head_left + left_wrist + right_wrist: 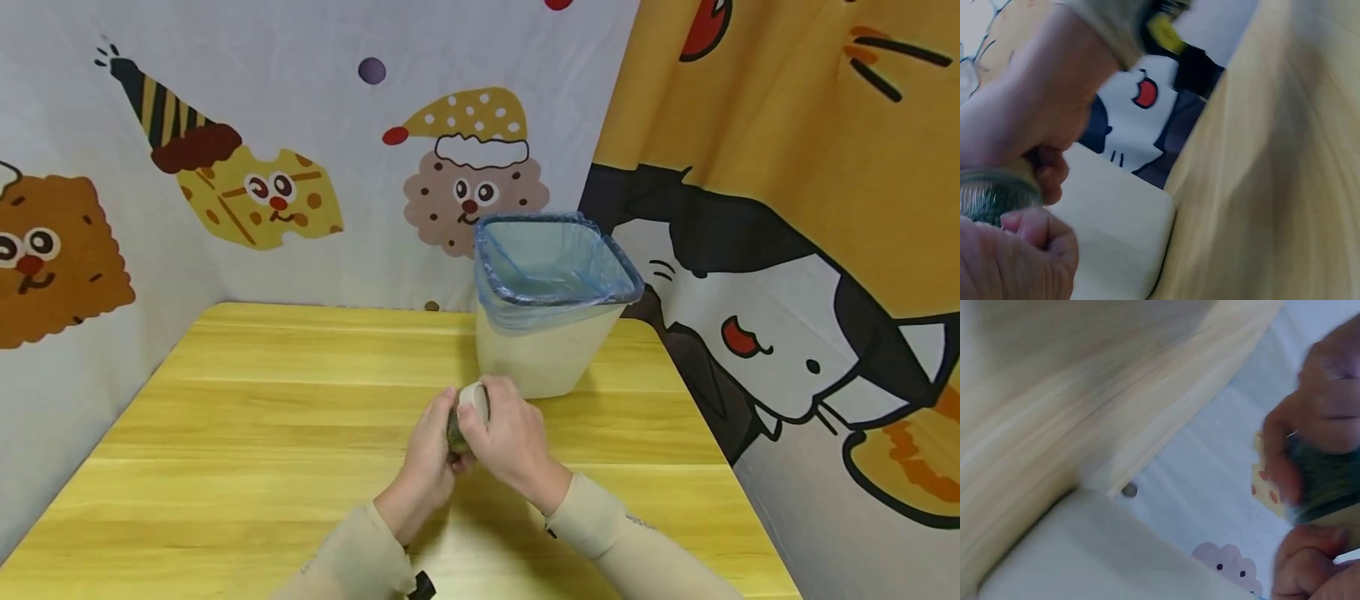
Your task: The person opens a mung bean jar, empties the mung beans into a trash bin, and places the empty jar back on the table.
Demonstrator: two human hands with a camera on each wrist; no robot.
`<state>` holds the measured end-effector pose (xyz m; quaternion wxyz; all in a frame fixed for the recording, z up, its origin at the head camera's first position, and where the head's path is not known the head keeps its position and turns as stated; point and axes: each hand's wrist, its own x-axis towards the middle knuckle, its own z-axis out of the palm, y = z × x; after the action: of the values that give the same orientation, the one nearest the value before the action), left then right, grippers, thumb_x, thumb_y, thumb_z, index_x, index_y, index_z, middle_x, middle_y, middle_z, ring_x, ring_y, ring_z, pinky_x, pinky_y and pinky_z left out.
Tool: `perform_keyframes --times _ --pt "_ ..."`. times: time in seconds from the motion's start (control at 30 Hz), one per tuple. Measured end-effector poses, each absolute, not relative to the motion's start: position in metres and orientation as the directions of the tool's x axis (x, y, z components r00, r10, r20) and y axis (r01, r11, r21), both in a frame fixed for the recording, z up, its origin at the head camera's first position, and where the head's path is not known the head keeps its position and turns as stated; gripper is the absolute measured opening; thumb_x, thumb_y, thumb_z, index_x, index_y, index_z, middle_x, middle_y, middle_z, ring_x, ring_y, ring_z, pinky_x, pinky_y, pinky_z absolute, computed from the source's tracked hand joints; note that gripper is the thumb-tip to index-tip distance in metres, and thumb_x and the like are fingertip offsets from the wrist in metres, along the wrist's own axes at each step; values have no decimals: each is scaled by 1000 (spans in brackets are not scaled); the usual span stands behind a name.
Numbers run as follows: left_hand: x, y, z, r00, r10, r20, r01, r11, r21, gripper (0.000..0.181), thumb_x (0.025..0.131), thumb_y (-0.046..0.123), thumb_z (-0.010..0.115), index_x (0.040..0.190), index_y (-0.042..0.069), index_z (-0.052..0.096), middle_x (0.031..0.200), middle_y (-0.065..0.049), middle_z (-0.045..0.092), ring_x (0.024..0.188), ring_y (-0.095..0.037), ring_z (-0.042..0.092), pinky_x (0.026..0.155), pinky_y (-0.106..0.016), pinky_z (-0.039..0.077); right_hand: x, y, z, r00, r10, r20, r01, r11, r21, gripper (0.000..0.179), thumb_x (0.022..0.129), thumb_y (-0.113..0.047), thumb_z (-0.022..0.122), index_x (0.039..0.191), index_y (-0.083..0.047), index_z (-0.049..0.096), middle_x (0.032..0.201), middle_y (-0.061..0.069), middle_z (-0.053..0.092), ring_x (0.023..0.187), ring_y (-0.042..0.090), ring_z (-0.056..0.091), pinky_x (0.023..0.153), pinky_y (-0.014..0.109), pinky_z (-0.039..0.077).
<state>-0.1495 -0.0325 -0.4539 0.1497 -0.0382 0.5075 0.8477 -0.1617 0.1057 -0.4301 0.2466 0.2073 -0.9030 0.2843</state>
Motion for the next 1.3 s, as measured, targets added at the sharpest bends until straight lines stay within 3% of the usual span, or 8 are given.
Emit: perform_keyframes --times 0.1,0.17,0.37,0.53,0.73,0.97,1.13,1.3 --pt "-151 -39 -450 -925 293 -240 -352 -432 830 53 108 65 45 96 18 65 67 6 63 48 -7 49 44 -19 37 -167 111 -436 -657 -309 688 -635 719 -283 52 99 -46 49 119 -2 66 105 14 71 65 20 63 48 30 50" --pt "-151 -41 -448 -923 304 -237 -353 -419 837 56 109 65 43 94 17 66 66 6 64 47 -7 49 43 -19 37 -168 115 -435 -647 -353 676 -668 689 -281 55 101 -48 50 126 -1 64 114 15 71 70 21 66 53 32 55" --pt "-151 -48 -449 -970 190 -151 -212 -359 909 54 109 65 44 113 13 55 74 2 62 52 -10 47 46 -22 39 -160 123 -403 -906 -356 230 -417 650 -635 71 97 -55 70 146 -3 60 131 13 69 100 21 67 82 37 59" --pt "-148 -50 -453 -969 206 -139 -203 -329 922 55 109 64 45 122 11 49 79 0 61 53 -11 47 47 -22 41 -161 132 -391 -930 -363 62 -303 659 -689 65 93 -56 77 137 -8 68 109 5 72 85 16 63 72 31 55" --pt "-145 -50 -451 -945 264 -193 -278 -336 900 53 108 65 48 114 12 49 75 2 61 51 -9 44 45 -20 38 -161 141 -399 -857 -497 136 -451 595 -665 47 98 -48 76 128 -13 67 97 1 65 77 18 61 62 25 53" --pt "-146 -46 -445 -931 306 -202 -308 -357 882 51 110 62 46 116 12 47 76 2 59 52 -8 44 43 -18 36 -163 150 -400 -710 -621 333 -691 525 -496 62 96 -39 80 140 -4 56 123 11 65 83 14 60 67 22 55" --pt "-149 -40 -446 -974 202 -98 -161 -323 933 52 112 59 40 129 11 51 78 -1 63 52 -12 51 46 -25 46 -163 142 -405 -812 -494 312 -576 590 -566 51 107 -43 63 142 -6 56 124 10 65 95 13 62 77 28 57" --pt "-151 -30 -450 -999 36 8 1 -183 983 54 110 58 49 139 13 54 83 -9 66 54 -16 57 48 -29 52 -163 125 -414 -894 -307 327 -448 596 -667 41 114 -40 45 131 -8 64 114 7 69 98 16 66 86 37 59"
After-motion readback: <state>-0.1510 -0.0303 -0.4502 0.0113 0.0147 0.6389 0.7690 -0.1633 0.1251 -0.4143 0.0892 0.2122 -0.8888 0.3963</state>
